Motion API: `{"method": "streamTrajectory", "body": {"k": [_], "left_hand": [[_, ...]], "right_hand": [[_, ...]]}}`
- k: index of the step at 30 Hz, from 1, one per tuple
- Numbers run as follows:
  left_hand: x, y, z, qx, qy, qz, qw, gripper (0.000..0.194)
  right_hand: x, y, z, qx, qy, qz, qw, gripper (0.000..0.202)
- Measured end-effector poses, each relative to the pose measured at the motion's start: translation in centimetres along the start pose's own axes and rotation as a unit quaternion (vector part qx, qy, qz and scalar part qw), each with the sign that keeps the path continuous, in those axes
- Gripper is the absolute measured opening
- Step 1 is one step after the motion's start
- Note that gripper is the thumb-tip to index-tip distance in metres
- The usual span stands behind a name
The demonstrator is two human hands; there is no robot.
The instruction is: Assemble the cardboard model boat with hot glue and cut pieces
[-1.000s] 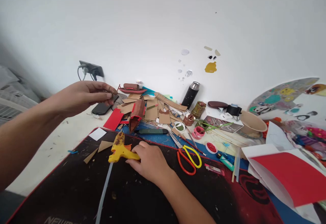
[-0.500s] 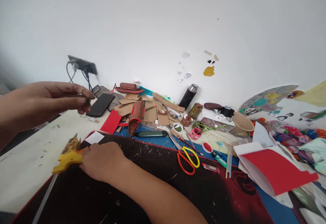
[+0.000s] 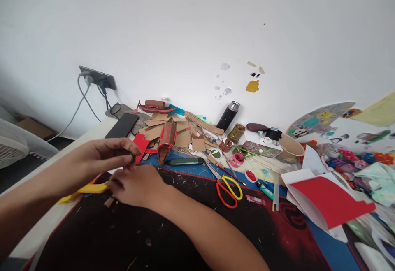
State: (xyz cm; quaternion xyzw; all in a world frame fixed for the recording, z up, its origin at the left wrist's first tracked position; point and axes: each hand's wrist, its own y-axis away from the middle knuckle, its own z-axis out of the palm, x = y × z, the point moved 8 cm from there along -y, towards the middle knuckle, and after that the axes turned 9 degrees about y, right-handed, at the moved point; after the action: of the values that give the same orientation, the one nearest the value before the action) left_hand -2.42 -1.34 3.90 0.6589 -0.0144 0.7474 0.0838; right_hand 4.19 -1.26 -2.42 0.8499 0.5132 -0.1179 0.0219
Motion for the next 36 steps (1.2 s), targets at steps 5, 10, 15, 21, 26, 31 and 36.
{"method": "streamTrajectory", "body": {"k": [5,10,15,21,26,31,36], "left_hand": [[-1.7,1.2,6.2,-0.067,0.026,0.002,0.997,0.016],[-4.1,1.7,9.1,-0.026,0.042,0.002,0.999,0.02],[-7.7,0.1,9.2,0.014,-0.237,0.036,0.971,0.017],[-11.0,-2.9,9.7,-0.002,-0.427,0.032,0.904,0.022],[-11.9,-4.0,10.6,-0.013,-0.47,0.032,0.882,0.024],[-12.1,-3.8,10.5,-0.009,-0.433,0.028,0.901,0.021],[-11.8,-3.3,10.0,0.002,-0.4,0.027,0.916,0.022]], "right_hand": [[6.7,5.8,-0.6,0.034,-0.098,0.126,0.987,0.011],[9.9,10.1,-2.5,0.155,-0.269,0.17,0.936,0.026],[13.1,13.4,-3.2,0.267,-0.301,0.222,0.888,0.036],[16.3,16.1,-1.9,0.302,-0.287,0.286,0.863,0.036],[14.8,15.4,-1.4,0.27,-0.288,0.25,0.884,0.031],[14.2,15.1,-1.6,0.256,-0.263,0.233,0.9,0.03],[14.6,15.1,-1.2,0.234,-0.238,0.247,0.91,0.031]]}}
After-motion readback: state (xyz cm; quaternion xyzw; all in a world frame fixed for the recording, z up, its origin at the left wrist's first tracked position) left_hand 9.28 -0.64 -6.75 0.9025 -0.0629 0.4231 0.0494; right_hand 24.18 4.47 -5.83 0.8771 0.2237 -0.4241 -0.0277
